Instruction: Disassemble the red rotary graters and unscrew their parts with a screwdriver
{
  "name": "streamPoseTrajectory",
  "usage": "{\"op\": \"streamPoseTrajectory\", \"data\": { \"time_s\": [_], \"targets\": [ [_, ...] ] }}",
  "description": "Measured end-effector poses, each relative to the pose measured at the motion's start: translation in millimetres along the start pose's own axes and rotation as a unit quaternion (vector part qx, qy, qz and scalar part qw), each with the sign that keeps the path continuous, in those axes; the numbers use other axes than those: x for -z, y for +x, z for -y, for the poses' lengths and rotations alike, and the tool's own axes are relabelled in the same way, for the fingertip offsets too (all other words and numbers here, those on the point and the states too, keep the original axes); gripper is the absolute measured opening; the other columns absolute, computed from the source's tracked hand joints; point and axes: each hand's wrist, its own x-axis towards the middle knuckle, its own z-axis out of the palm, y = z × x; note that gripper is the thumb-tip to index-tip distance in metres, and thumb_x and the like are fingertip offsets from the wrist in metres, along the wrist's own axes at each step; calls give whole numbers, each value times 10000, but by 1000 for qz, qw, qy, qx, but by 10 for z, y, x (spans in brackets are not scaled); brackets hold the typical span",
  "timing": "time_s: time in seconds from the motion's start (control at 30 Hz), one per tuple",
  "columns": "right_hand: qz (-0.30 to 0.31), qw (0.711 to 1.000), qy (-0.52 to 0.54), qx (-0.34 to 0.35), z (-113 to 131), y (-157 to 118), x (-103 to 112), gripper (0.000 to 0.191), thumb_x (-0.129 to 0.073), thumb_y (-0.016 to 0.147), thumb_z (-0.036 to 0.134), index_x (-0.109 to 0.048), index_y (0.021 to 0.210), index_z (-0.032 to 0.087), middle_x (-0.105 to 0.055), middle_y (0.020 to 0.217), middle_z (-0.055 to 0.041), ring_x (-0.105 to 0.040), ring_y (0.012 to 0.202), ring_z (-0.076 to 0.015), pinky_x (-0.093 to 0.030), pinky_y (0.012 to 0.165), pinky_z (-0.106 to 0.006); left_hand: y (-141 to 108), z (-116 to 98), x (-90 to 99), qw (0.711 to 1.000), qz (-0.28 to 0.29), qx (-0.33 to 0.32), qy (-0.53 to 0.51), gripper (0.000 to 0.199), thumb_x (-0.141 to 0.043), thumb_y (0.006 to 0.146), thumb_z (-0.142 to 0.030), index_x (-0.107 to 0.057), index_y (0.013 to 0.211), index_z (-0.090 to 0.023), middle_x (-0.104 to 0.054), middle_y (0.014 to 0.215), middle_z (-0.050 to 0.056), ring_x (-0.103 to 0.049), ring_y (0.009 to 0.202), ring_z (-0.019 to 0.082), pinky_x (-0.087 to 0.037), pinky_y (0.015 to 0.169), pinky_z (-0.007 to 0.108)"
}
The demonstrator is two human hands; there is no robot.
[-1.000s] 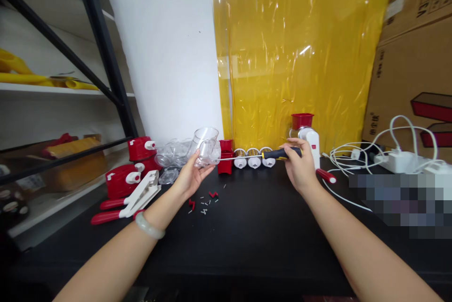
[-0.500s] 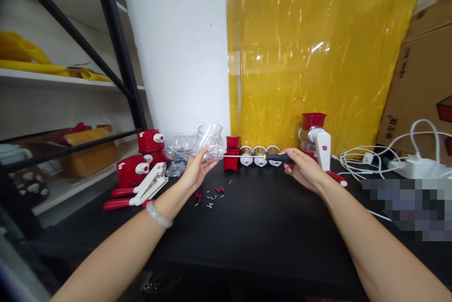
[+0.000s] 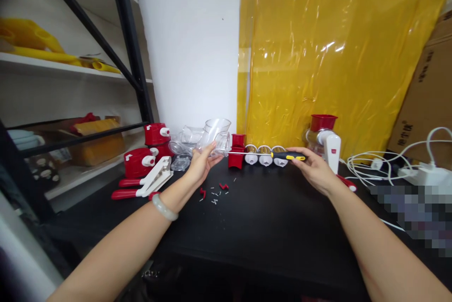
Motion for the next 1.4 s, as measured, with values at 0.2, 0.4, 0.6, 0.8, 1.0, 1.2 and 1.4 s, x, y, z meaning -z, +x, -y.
{"op": "streamPoseTrajectory", "data": {
  "time_s": [0.2, 0.4, 0.6, 0.8, 1.0, 1.2, 1.4],
  "targets": [
    [-9, 982, 121, -144, 110, -21, -89, 537, -417, 839, 694, -637, 1012, 235, -697, 738, -75, -643, 566, -210, -513, 508, -348, -47, 16, -40, 1000, -27, -5, 1, 591, -811, 679, -297, -302, 970, -223, -635, 971, 41, -690, 753, 161, -595, 793, 454],
    [-74, 960, -247, -106, 50, 12, -33, 628, -371, 845, 711, -557, 521, 206, -540, 416, -51, -470, 393, -162, -369, 441, -313, -86, 43, -34, 1000, -12, 10, 12, 609, -829, 653, -285, -314, 971, -226, -630, 992, 37, -688, 779, 167, -584, 816, 493],
    [-110, 950, -290, 23, 153, -52, -108, 520, -357, 899, 618, -658, 728, 231, -596, 570, -43, -556, 584, -217, -412, 598, -354, -55, 12, -10, 1000, -20, -10, -8, 576, -808, 676, -322, -333, 983, -216, -637, 957, 38, -689, 752, 160, -578, 827, 477],
    [-144, 987, -14, 70, 197, -69, -234, 230, -699, 743, 440, -619, 910, 303, -625, 906, -11, -590, 840, -203, -474, 804, -350, -52, -6, -31, 998, -57, -11, -19, 543, -793, 696, -321, -330, 959, -215, -634, 973, 41, -696, 778, 174, -592, 795, 448],
    [-49, 973, 205, -89, 252, -47, -210, 292, -623, 765, 530, -642, 892, 268, -667, 818, -57, -640, 765, -234, -526, 702, -396, -78, -11, -47, 998, -42, -43, -22, 573, -804, 679, -313, -350, 1013, -215, -650, 986, 45, -694, 785, 167, -583, 804, 450],
    [-110, 983, -87, -116, 152, -36, -140, 473, -531, 791, 673, -556, 641, 226, -403, 400, 19, -369, 377, -146, -287, 388, -307, -80, 1, -36, 998, -38, -42, -11, 596, -814, 654, -308, -352, 1019, -217, -651, 998, 51, -693, 791, 176, -583, 783, 458],
    [-75, 967, 236, -55, 332, -58, -165, 274, -736, 675, 334, -586, 903, 349, -624, 838, 19, -604, 769, -201, -508, 675, -359, -122, -3, -60, 999, -22, -36, -19, 588, -808, 649, -334, -388, 1040, -210, -662, 946, 43, -692, 826, 188, -576, 801, 434]
  ]
}}
